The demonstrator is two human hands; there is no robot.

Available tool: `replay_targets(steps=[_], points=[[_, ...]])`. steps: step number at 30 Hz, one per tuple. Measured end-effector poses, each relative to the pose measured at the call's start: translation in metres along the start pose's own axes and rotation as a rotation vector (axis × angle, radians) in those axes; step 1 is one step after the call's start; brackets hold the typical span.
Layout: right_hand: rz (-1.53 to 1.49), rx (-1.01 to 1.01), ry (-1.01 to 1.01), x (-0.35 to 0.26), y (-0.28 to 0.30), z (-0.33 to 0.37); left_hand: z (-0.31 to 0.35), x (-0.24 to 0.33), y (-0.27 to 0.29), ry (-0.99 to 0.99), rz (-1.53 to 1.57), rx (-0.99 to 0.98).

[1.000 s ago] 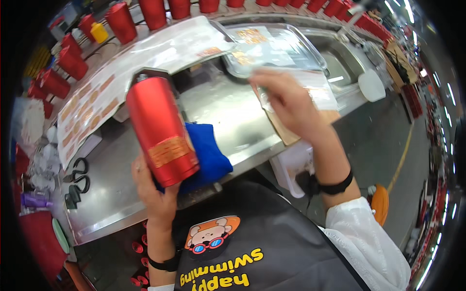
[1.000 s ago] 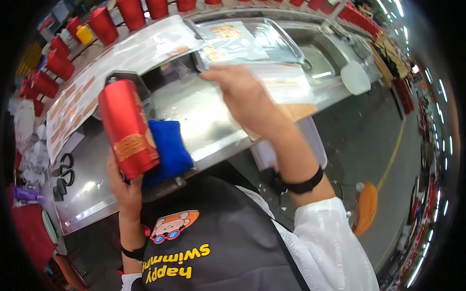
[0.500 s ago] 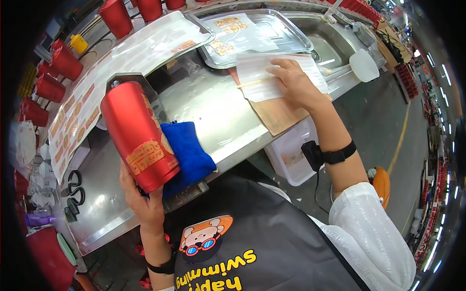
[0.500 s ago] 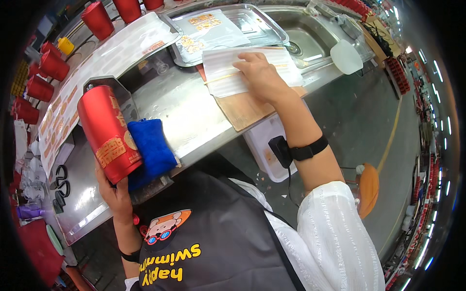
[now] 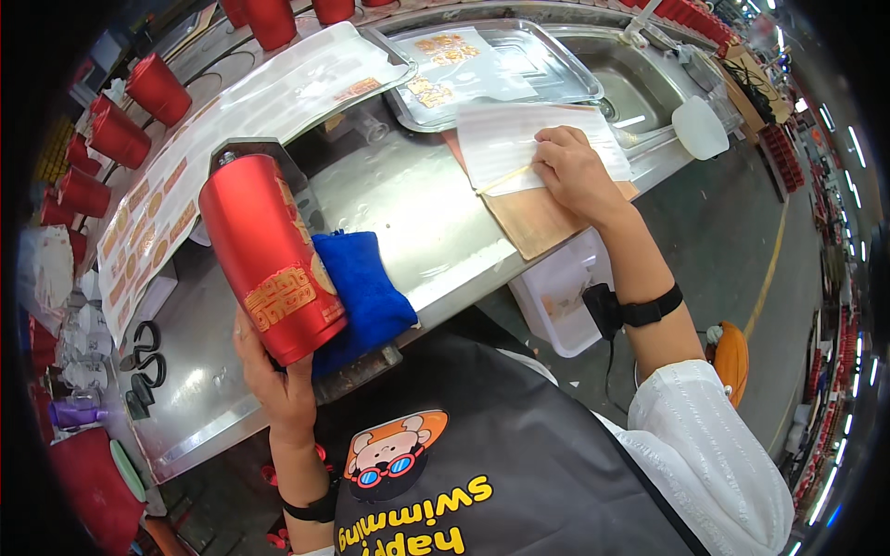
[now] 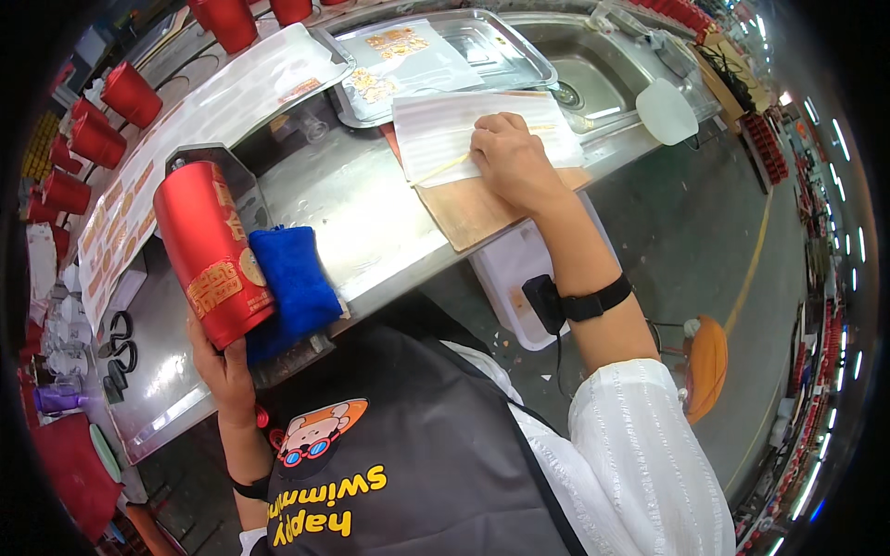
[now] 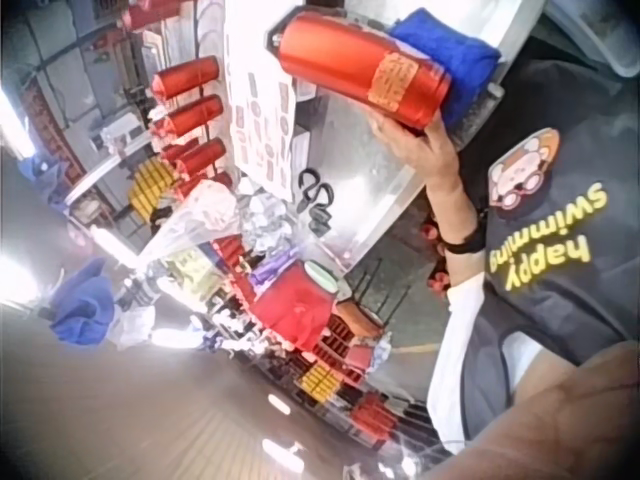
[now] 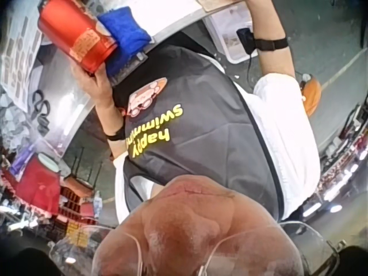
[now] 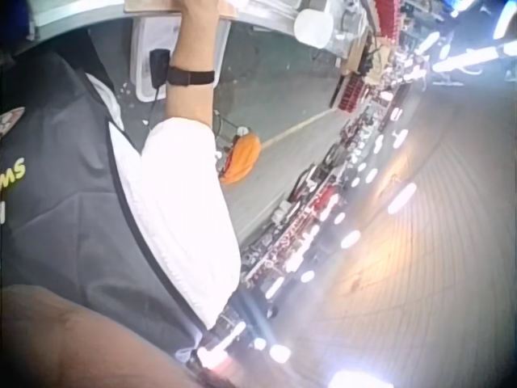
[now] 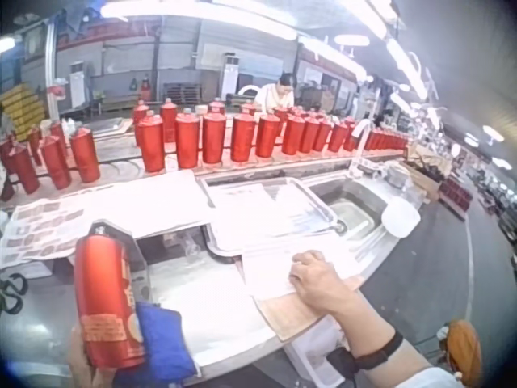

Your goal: Wiping red metal cans and applying adhesive labels or seals on a production line.

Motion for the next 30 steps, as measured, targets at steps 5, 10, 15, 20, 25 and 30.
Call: replay_targets(steps=[5, 10, 15, 20, 25, 30], points=[[-0.046, 0.006, -0.008, 0.002, 0.005, 0.005, 0.000, 0.001, 0.000, -0.016, -0.012, -0.012], [-0.092, -0.036, 0.009, 0.008, 0.006, 0.005, 0.001, -0.002, -0.001, 0.000, -0.014, -0.005], [-0.066, -0.127, -0.077, 0.024, -0.001, -0.022, 0.000, 0.000, 0.000, 0.013, -0.003, -0.015], [0.212, -0.165, -0.199, 0.036, 0.010, -0.060, 0.000, 0.001, 0.000, 0.016, -0.002, -0.011], [0.122, -0.166, -0.066, 0.046, 0.011, -0.075, 0.000, 0.000, 0.001, 0.008, -0.030, -0.009], [0.105, -0.305, -0.056, 0.031, -0.004, -0.081, 0.001, -0.002, -0.001, 0.015, 0.032, 0.003]])
Point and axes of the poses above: each hand's wrist, its own z-axis away from the middle knuckle, its own y-axis out of the back of the hand, x = y × z, the point moved 5 cm from there along -z, towards the middle knuckle, and after that the axes turned 14 degrees about -z, right-handed, at the moved point
